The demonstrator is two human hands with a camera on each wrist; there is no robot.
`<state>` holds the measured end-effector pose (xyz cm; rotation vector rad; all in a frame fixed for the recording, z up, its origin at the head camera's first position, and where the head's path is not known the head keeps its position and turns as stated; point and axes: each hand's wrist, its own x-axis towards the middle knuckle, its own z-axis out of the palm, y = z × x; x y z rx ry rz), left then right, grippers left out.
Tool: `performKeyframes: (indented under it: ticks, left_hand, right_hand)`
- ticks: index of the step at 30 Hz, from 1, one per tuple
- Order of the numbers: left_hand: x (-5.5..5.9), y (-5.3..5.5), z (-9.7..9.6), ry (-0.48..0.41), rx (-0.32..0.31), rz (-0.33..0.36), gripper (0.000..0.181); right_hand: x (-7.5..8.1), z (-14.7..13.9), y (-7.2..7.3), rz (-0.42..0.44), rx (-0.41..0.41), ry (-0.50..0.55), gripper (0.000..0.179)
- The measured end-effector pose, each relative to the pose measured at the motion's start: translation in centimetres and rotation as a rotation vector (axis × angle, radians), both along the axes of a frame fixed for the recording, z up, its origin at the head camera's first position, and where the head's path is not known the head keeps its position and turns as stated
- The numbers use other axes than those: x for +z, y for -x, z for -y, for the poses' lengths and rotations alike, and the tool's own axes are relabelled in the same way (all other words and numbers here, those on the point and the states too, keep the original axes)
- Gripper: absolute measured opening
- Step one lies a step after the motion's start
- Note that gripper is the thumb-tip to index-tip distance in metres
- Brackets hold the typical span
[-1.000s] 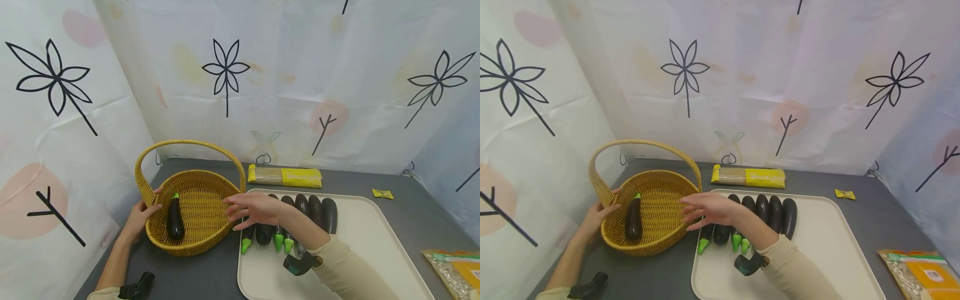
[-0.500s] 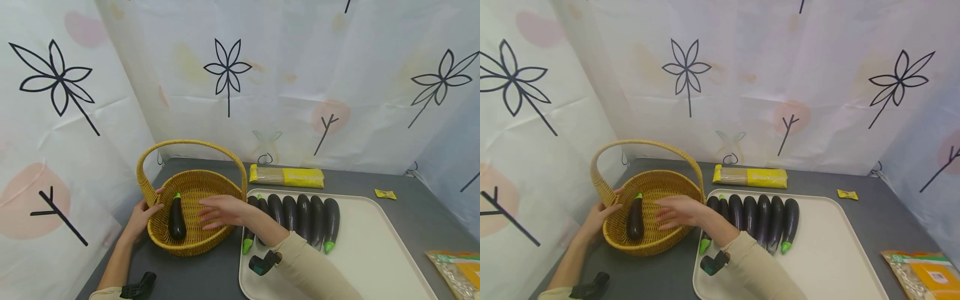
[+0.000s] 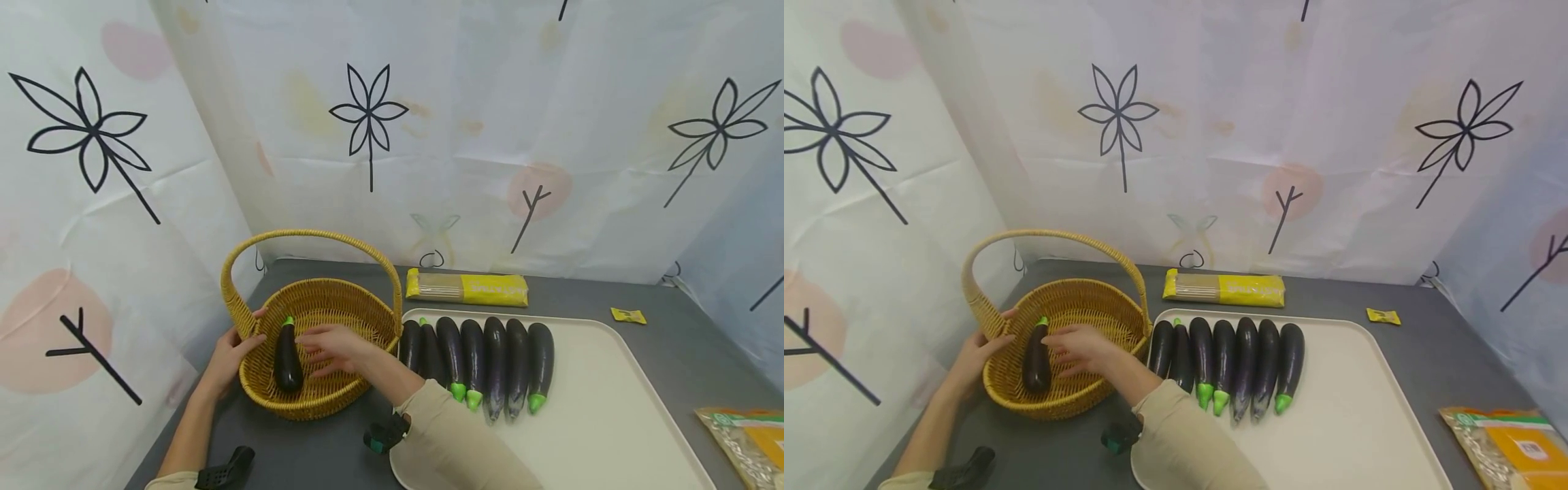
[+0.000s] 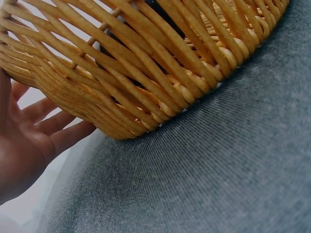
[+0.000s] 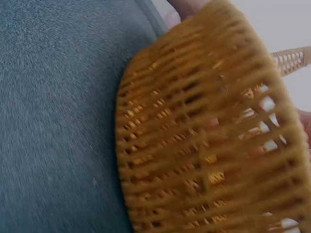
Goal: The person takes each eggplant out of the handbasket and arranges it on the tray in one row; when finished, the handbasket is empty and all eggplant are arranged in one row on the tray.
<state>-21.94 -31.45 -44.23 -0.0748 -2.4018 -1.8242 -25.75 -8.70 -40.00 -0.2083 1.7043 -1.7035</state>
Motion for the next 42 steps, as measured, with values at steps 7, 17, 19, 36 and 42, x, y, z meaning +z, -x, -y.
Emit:
performKeyframes:
  ticks: [7, 17, 19, 36, 42]
  left_hand:
    - [0.0, 0.0, 0.0, 0.002, -0.008, -0.006, 0.054]
    - [0.0, 0.0, -0.1, -0.010, -0.011, -0.016, 0.052]
    - [0.0, 0.0, -0.1, -0.008, -0.013, -0.018, 0.052]
    - [-0.2, 0.1, 0.0, 0.019, -0.014, -0.028, 0.052]
    - [-0.3, 0.1, 0.2, -0.003, -0.034, -0.040, 0.052]
  right_hand:
    - [-0.7, 1.5, -0.9, -0.022, -0.051, -0.066, 0.046]
    - [-0.4, 3.5, -1.7, -0.015, -0.083, -0.147, 0.051]
    - [-0.4, 3.9, -1.9, -0.010, -0.091, -0.157, 0.052]
    - [-0.5, 6.1, -2.8, -0.005, -0.168, -0.168, 0.036]
    - [-0.2, 6.0, -2.8, -0.012, -0.180, -0.210, 0.040]
